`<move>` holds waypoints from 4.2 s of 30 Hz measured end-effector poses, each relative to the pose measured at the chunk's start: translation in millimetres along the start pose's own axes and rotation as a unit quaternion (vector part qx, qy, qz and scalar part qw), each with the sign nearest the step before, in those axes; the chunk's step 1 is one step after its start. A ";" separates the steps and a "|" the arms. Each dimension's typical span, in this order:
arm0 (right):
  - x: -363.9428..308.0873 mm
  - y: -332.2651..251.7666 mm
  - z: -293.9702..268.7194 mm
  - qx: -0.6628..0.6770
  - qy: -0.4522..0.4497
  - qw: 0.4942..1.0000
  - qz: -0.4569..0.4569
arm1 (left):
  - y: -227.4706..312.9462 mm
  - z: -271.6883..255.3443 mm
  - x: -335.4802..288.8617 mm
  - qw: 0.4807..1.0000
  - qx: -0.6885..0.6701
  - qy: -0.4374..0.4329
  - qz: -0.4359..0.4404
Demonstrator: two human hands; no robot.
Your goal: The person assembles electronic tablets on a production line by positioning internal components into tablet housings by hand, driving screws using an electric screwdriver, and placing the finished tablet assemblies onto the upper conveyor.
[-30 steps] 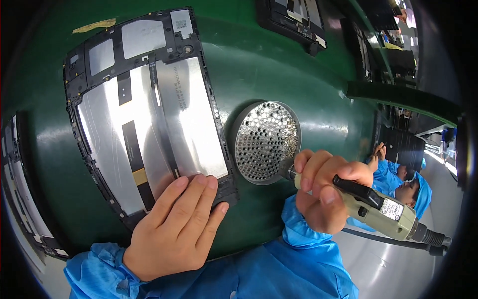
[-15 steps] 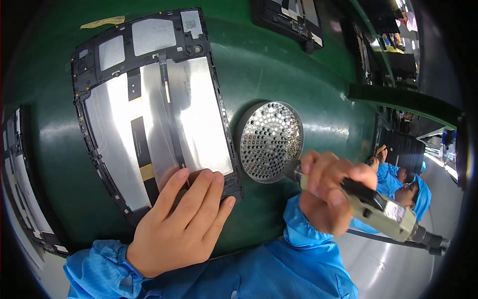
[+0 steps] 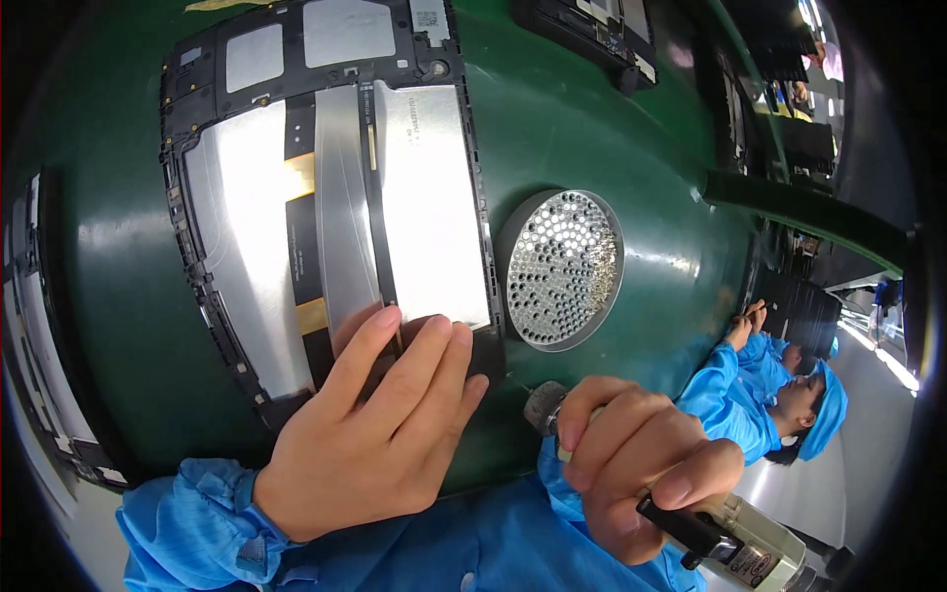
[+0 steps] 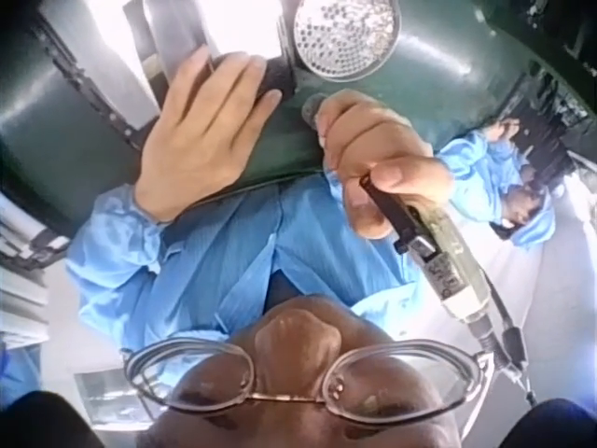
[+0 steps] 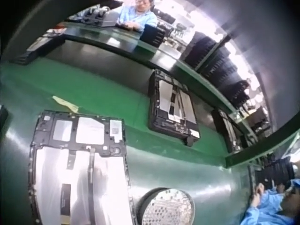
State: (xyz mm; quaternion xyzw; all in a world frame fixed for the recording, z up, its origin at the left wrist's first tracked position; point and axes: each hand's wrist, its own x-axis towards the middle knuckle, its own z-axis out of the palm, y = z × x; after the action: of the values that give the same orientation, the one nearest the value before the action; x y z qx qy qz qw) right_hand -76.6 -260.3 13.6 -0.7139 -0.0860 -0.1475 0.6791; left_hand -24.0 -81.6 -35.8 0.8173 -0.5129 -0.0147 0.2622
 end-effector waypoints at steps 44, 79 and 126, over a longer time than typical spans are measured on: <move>11.3 35.0 -47.3 0.018 0.123 0.992 -0.023 | 1.9 -2.5 2.6 1.000 -0.014 -0.025 -0.001; -2.4 3.7 25.1 0.051 -0.048 0.997 -0.008 | -9.0 -6.7 -15.3 0.996 -0.071 0.053 0.027; -24.2 12.3 -103.2 0.056 0.215 0.971 -0.088 | 36.6 -11.3 -22.0 0.937 0.195 0.026 -0.289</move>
State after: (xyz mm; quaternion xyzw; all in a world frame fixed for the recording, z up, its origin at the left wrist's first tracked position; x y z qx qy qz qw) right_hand -105.1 -361.8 -2.4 -0.6159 -0.0082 -0.3516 0.7049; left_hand -61.5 -70.6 -15.2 0.9654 -0.2407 0.0321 0.0950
